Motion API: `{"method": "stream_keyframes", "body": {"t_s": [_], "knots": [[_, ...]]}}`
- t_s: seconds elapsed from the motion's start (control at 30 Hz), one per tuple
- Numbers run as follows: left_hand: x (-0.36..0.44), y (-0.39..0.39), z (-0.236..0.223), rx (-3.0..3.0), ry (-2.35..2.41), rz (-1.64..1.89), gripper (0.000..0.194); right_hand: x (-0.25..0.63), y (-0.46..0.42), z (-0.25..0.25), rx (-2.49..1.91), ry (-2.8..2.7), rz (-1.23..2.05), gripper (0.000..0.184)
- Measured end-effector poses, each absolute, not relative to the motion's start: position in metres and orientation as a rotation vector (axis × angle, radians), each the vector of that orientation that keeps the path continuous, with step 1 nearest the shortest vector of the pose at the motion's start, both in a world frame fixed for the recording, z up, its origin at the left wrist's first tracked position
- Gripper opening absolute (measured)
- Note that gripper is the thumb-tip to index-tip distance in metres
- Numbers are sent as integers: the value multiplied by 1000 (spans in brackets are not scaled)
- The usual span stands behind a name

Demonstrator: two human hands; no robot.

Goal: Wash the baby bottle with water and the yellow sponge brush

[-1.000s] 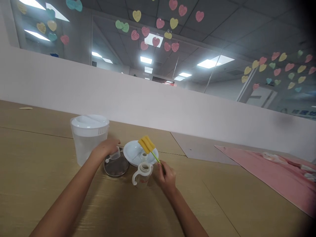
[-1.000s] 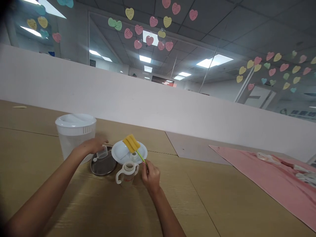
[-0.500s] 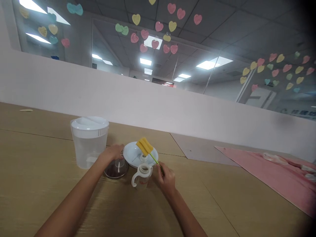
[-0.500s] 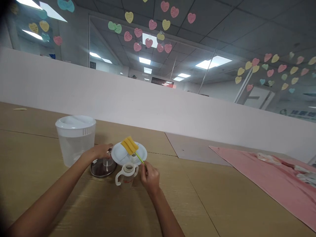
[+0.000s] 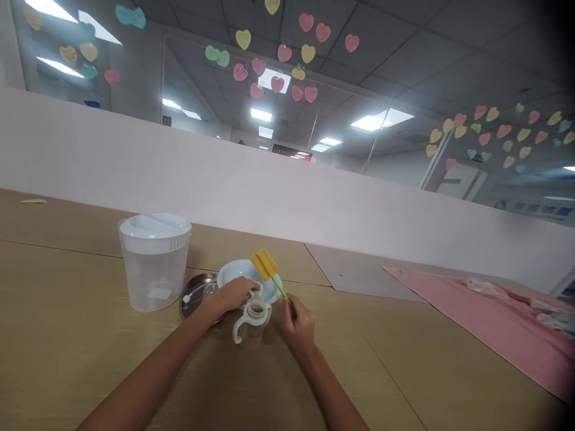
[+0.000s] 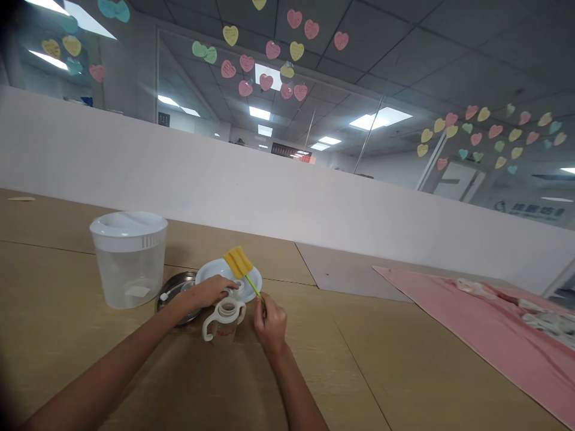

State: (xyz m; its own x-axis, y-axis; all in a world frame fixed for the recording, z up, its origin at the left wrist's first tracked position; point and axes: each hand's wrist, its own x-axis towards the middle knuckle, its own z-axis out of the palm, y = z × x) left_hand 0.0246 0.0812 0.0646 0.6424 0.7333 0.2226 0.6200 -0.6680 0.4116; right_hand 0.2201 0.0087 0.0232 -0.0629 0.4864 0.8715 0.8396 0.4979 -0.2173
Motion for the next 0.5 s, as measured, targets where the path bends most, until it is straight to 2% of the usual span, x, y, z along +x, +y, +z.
{"method": "stream_keyframes", "body": {"t_s": [0.2, 0.37, 0.5], "knots": [[24, 88, 66, 2524, 1191, 690, 15, 220, 9, 23, -1168, -1699, -410, 30], [17, 88, 92, 2373, 1254, 1009, 27, 221, 13, 20, -1234, -1638, -404, 33], [6, 83, 110, 1994, 1019, 1356, 24, 220, 15, 18, -1281, -1669, -419, 34]]}}
